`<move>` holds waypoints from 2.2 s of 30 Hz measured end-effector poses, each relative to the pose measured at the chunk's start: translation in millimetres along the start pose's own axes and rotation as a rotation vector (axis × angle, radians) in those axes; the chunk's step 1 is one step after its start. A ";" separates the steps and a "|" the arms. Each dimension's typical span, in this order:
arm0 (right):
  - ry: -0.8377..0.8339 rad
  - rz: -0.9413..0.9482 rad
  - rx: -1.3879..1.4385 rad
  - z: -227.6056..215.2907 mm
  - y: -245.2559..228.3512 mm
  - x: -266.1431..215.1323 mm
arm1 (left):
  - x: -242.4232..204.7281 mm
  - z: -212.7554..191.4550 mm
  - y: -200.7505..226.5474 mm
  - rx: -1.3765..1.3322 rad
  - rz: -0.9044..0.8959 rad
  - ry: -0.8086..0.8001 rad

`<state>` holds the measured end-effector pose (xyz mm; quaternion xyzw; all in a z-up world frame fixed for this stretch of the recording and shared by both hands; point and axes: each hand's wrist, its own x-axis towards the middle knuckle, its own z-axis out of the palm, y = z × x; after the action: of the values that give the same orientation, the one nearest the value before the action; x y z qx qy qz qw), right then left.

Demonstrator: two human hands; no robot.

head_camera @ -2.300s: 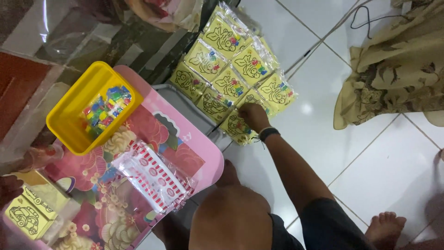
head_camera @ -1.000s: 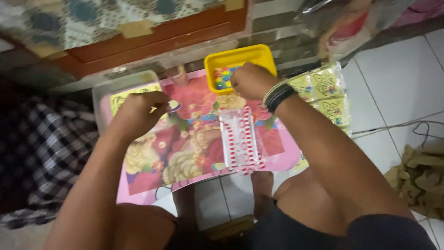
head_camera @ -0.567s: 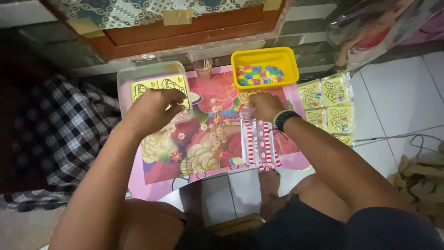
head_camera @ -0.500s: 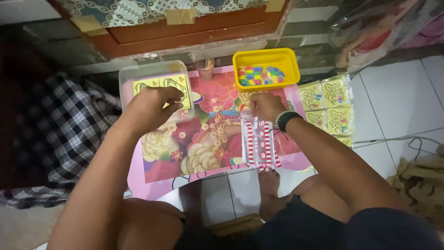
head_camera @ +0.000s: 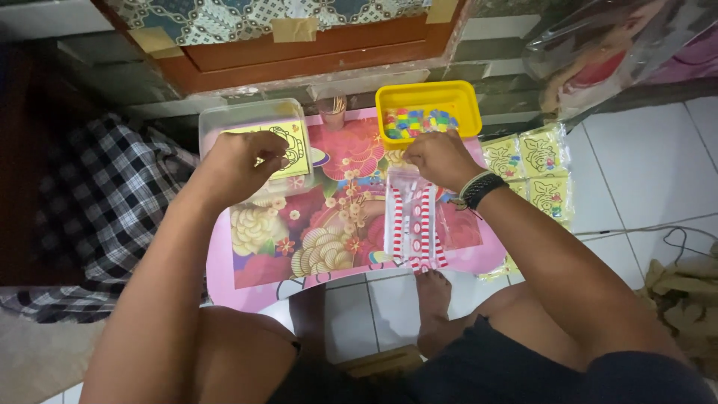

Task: The person puts a small toy car card into a clear plastic sleeve and then adds several small colorful plastic pieces by hand.

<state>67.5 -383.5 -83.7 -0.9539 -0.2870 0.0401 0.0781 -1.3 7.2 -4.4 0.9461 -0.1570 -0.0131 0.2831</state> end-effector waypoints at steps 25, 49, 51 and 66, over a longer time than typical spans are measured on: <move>0.340 -0.075 0.878 -128.9 -91.1 5.1 | 36.6 9.4 114.6 -0.883 -0.093 -0.046; 0.151 0.008 1.384 -126.4 -123.0 10.3 | 20.3 -2.4 83.7 0.032 0.407 0.637; 0.224 -0.009 1.378 -123.8 -113.6 10.2 | 17.6 -6.0 86.0 -0.240 0.459 0.471; 0.239 -0.185 1.094 -116.7 -102.6 8.4 | 33.4 8.1 81.7 -0.702 -0.044 0.301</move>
<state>33.2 -309.1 48.6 -0.7432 -0.2958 0.0677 0.5963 5.8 -71.9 35.1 0.7858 -0.0793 0.0669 0.6097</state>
